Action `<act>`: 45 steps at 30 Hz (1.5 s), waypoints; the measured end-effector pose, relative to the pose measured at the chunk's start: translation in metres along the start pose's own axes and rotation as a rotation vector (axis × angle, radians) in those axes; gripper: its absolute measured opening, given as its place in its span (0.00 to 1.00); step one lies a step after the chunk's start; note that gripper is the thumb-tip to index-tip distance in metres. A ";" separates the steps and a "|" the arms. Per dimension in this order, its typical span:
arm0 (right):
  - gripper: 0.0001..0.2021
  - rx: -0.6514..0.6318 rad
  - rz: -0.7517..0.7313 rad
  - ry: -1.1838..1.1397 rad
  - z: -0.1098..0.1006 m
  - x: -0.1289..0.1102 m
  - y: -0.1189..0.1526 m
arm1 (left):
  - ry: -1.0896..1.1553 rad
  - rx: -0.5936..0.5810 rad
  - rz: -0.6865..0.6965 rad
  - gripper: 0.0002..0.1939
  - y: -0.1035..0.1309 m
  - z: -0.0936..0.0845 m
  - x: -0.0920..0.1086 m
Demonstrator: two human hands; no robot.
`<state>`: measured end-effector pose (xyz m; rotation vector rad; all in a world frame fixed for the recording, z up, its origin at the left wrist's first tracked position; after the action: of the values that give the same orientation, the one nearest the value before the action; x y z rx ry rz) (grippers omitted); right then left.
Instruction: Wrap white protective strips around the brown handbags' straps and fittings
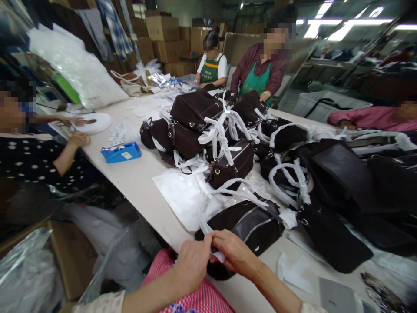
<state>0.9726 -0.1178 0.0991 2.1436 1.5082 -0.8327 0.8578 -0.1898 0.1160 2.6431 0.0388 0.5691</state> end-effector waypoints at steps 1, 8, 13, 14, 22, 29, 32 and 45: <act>0.06 0.002 0.001 -0.003 0.001 0.002 0.000 | 0.052 -0.009 -0.013 0.15 -0.002 -0.001 -0.002; 0.10 0.048 0.007 -0.069 0.001 0.003 0.003 | 0.235 0.028 -0.024 0.09 -0.006 -0.001 -0.011; 0.10 0.055 0.019 -0.098 -0.003 0.001 0.004 | 0.420 0.081 -0.011 0.08 -0.001 0.006 -0.011; 0.09 0.059 0.024 -0.097 -0.003 0.001 0.004 | 0.444 0.081 -0.014 0.07 0.000 0.006 -0.011; 0.06 0.041 -0.027 -0.079 0.001 0.003 0.001 | 0.929 -0.035 -0.176 0.10 -0.009 -0.001 -0.017; 0.06 0.023 -0.049 -0.085 0.000 0.007 0.002 | 1.055 -0.398 -0.339 0.09 -0.021 0.001 -0.026; 0.04 0.017 -0.044 -0.075 0.000 0.005 0.004 | 1.024 -0.496 -0.337 0.08 -0.025 0.002 -0.027; 0.17 0.053 0.100 0.090 -0.018 0.001 0.014 | 1.045 -0.517 -0.617 0.09 -0.033 0.014 -0.006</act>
<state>0.9900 -0.1113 0.1115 2.3032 1.4226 -0.7584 0.8602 -0.1658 0.0883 1.4771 0.8411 1.3999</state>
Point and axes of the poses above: each hand's wrist, its own y-axis away from the middle knuckle, its own z-axis out of the palm, x = y × z, the point moved 3 cm from there along -y, towards the middle knuckle, and after that the axes turned 2 degrees about x, right-handed, at the moved point
